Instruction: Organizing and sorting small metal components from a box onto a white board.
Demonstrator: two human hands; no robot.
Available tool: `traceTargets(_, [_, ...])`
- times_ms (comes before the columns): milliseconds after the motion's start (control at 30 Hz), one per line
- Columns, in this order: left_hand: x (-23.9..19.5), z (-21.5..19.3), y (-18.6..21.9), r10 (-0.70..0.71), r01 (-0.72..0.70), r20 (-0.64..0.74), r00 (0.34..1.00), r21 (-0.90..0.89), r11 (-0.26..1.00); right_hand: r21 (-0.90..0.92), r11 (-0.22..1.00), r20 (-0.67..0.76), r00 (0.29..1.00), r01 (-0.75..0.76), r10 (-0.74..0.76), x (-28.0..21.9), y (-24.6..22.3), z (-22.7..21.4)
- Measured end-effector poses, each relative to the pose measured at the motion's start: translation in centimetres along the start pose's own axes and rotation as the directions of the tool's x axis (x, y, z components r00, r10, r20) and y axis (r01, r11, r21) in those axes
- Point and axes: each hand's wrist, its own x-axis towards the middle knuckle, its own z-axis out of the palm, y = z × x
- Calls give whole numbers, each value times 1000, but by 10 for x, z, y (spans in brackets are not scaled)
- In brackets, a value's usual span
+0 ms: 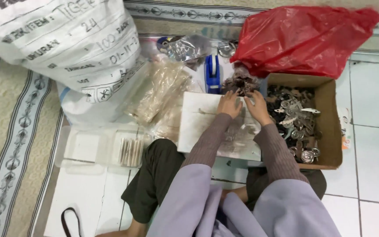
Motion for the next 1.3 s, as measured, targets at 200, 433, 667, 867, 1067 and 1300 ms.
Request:
traceTargets(200, [14,17,-8,21,-16,-66,998,74,997,-12,999,18,999,35,-35,27,15,15])
traceTargets(433, [13,29,-21,98,-90,-243,965,44,995,-383,922,90,991,-61,103,53,31,40])
traceTargets(667, [8,21,-17,163,-154,-324,932,54,987,-544,817,142,939,-192,315,83,60,57])
traceTargets(867, [1,9,-12,92,-118,-300,950,-68,991,-331,937,142,976,-111,166,64,51,40])
traceTargets(1067, [-2,-12,-8,-82,-55,-235,969,-523,850,313,934,-61,985,172,-161,-6,-47,0])
traceTargets(1300, [-58,-23,-2,-195,130,69,978,-939,318,720,668,-85,980,186,-181,-94,-64,6])
